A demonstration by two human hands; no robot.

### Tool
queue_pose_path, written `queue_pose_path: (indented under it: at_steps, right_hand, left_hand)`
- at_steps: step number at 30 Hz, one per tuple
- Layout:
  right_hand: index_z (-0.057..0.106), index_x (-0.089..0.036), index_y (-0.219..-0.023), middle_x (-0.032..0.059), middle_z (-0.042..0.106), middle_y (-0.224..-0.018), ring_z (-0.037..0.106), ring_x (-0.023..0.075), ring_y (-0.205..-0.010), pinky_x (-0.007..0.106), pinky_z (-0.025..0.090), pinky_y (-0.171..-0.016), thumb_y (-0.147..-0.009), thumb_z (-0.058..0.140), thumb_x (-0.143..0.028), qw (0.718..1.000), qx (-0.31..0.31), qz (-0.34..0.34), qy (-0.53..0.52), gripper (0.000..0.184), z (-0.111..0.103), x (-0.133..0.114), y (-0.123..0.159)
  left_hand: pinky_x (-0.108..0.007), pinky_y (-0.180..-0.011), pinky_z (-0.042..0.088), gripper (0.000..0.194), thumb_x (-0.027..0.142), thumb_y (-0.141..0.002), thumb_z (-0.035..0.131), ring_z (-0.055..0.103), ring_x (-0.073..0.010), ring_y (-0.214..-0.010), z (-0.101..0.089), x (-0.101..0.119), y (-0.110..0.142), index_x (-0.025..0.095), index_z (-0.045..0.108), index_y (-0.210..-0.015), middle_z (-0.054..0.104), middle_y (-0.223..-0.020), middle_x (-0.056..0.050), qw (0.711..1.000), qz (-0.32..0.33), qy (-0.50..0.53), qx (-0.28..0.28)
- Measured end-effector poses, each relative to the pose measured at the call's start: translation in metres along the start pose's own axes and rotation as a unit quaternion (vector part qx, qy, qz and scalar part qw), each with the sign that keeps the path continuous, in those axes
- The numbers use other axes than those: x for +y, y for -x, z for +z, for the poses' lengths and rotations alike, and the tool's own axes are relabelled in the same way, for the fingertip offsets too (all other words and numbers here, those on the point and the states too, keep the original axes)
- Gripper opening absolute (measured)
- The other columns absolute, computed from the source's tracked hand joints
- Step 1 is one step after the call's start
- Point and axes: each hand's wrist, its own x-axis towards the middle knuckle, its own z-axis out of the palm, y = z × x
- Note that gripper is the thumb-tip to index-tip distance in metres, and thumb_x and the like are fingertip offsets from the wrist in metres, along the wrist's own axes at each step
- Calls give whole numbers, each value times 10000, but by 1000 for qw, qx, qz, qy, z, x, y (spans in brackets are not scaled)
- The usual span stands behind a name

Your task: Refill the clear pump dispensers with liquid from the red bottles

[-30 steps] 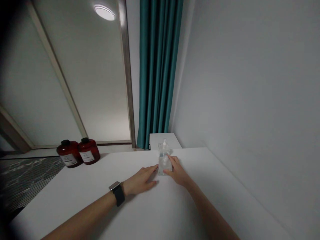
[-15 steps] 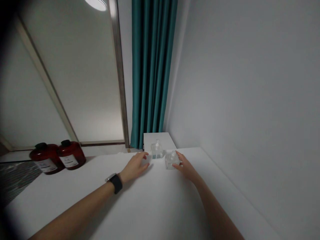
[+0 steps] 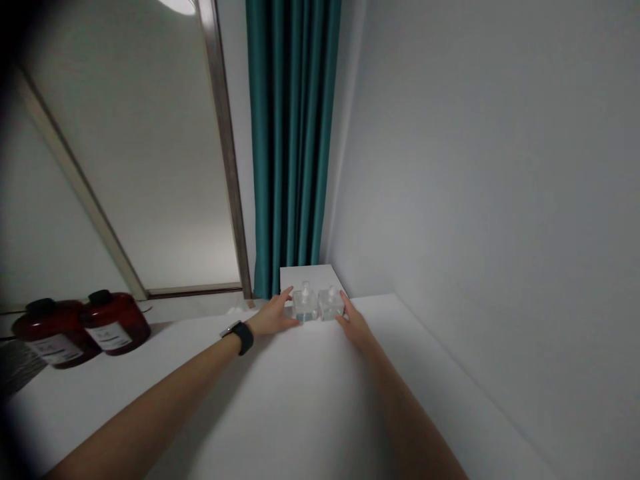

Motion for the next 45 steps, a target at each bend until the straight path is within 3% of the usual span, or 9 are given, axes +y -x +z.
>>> queue_pose_path:
  at_steps: [7,18,31,38,45]
  right_hand:
    - [262,-210,-1538,103,582,-1412,577,243,-1275,435,408,-1104,-865,525,-234,999,17,23,37,723,9,-1,3]
    - [471,-260,-1407,51,705,-1212,649,265,-1135,391,474,-1000,-826,603,-219,996,34,26,79,598,12,-6,3]
    - [543,-263,-1342,33,699,-1249,655,236,-1161,394,474,-1037,-811,568,-172,998,44,2,48,539,11,-3,-1]
    - [351,-284,-1510,27,642,-1351,640,232,-1205,415,470,-1064,-802,617,-204,999,36,3,21,760,11,-2,-2]
    - [349,-291,-1517,14,591,-1418,593,205,-1272,410,410,-1123,-836,536,-157,999,35,-2,11,718,11,-1,-2]
  left_hand:
    - [-400,-988,481,776,252,-685,806,642,-309,-1144,10,-4,-6,165,450,-1369,679,-1234,-138,998,-3,56,-7]
    - [-386,-1043,457,768,218,-691,812,627,-298,-1192,18,-2,1,162,457,-1369,658,-1292,-147,996,-25,85,29]
    - [-363,-1031,464,652,225,-705,793,639,-280,-1171,18,0,3,176,526,-1298,677,-1266,-119,995,-22,84,39]
    - [-360,-1033,466,648,215,-701,793,643,-276,-1169,20,-3,2,167,529,-1291,681,-1264,-120,995,-20,90,42]
    - [-355,-1033,469,638,221,-697,801,646,-273,-1174,21,-4,1,179,545,-1280,686,-1263,-114,994,-30,93,46]
